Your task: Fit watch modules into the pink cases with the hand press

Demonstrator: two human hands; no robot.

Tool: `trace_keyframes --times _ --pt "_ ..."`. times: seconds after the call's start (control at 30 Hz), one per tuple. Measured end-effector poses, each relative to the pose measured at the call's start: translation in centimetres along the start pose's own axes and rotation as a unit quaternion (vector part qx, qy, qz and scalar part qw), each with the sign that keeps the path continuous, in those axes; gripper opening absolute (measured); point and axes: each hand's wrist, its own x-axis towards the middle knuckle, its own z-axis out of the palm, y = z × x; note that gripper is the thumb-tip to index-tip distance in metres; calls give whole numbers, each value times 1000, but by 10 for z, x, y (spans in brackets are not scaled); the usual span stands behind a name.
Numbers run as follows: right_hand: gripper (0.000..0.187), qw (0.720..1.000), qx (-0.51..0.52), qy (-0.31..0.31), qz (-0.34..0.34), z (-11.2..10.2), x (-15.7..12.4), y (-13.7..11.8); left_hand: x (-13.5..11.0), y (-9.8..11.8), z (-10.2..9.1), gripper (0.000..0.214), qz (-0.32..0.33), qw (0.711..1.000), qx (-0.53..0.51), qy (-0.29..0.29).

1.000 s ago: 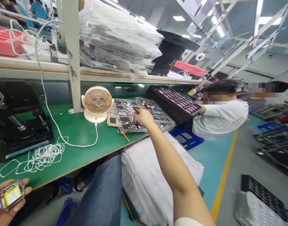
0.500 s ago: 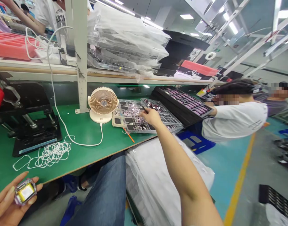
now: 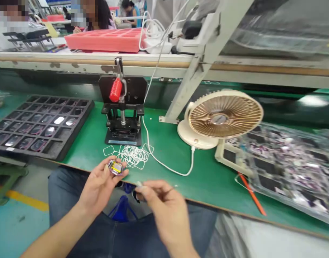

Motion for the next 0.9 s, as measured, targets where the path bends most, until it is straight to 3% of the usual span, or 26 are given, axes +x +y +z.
trace_keyframes --times 0.1,0.2,0.33,0.53,0.77,0.9 --pt "42 971 185 -59 136 63 -11 15 -5 0 -4 27 38 999 16 1" --pt "45 943 257 -68 200 88 -10 16 -9 0 -13 33 68 997 36 0" --pt "46 927 276 -61 245 96 -12 15 -9 -6 -27 39 122 990 66 -11" --pt "48 914 312 -31 257 103 -15 20 -6 -15 -34 37 187 977 101 -16" --pt "50 928 290 29 231 107 -20 29 -4 -19 -35 33 215 972 97 -19" --pt "48 918 327 11 224 112 -20 31 -5 -23 -35 32 212 974 79 -10"
